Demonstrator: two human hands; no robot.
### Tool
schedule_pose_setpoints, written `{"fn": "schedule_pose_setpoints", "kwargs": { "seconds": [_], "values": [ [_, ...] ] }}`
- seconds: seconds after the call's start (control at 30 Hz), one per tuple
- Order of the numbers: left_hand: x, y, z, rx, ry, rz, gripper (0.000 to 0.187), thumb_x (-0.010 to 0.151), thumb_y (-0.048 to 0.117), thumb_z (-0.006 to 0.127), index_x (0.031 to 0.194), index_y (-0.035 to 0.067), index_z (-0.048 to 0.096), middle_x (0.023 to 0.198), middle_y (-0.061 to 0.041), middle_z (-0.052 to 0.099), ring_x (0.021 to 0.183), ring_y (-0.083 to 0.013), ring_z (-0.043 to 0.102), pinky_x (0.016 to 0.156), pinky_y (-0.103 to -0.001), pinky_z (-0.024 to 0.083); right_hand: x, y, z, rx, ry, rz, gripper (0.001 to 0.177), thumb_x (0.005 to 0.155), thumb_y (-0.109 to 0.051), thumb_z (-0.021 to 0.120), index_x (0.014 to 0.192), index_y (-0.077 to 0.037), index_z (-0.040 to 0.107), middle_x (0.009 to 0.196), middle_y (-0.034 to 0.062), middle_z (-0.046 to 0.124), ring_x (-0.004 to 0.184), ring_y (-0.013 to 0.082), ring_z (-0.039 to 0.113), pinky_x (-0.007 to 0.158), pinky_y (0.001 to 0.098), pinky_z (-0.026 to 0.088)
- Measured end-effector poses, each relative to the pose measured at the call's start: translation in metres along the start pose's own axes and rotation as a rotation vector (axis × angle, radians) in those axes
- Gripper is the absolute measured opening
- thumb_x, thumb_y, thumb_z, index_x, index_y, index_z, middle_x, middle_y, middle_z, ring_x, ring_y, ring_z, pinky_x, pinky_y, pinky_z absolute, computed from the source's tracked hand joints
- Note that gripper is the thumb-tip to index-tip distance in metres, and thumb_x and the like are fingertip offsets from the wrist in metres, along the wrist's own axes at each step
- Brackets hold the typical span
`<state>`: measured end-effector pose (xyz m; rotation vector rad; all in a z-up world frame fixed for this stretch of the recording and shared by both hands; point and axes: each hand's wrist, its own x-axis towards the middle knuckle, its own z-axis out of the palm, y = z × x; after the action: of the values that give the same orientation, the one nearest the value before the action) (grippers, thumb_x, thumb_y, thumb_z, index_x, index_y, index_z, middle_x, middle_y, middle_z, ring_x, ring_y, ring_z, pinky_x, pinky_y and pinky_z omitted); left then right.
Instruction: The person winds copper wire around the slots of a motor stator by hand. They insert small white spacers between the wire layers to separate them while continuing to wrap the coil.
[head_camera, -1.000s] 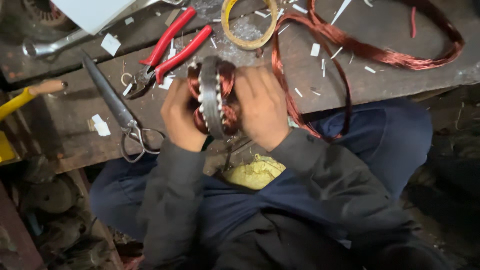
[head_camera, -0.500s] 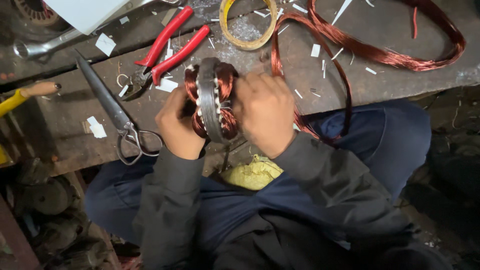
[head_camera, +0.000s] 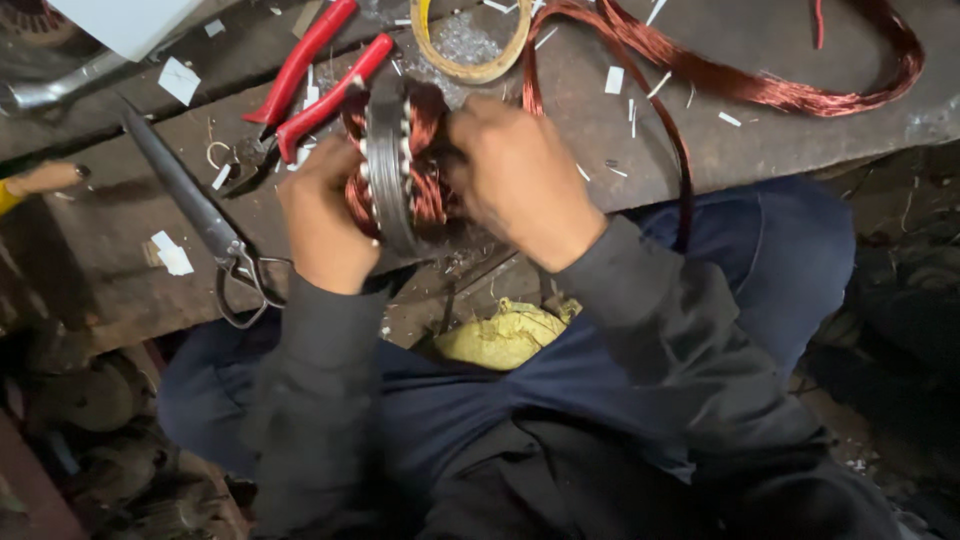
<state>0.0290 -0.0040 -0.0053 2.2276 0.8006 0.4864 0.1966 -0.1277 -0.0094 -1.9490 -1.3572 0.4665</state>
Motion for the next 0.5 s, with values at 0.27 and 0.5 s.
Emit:
{"fn": "schedule_pose_setpoints", "kwargs": {
  "seconds": [0.27, 0.5],
  "values": [
    [0.005, -0.009, -0.005, -0.024, -0.014, 0.083, 0.024, 0.091, 0.006, 0.072, 0.112, -0.004, 0.071, 0.108, -0.021, 0.073, 0.103, -0.0384, 0.073, 0.086, -0.036, 0.055, 0.005, 0.008, 0.003, 0.094, 0.120, -0.086, 0.022, 0.082, -0.005, 0.076, 0.102, 0.001, 0.066, 0.101, 0.0193, 0.066, 0.095, 0.0441, 0.065, 0.080, 0.0509, 0.053],
    [0.006, -0.018, 0.011, -0.135, 0.076, 0.117, 0.025, 0.092, 0.008, 0.074, 0.114, -0.003, 0.072, 0.112, -0.019, 0.076, 0.104, -0.0340, 0.076, 0.095, -0.036, 0.057, 0.020, 0.018, 0.011, -0.042, 0.000, -0.092, 0.024, 0.077, -0.008, 0.075, 0.097, 0.003, 0.067, 0.100, 0.0217, 0.065, 0.089, 0.0453, 0.066, 0.077, 0.0525, 0.054]
  ]
}}
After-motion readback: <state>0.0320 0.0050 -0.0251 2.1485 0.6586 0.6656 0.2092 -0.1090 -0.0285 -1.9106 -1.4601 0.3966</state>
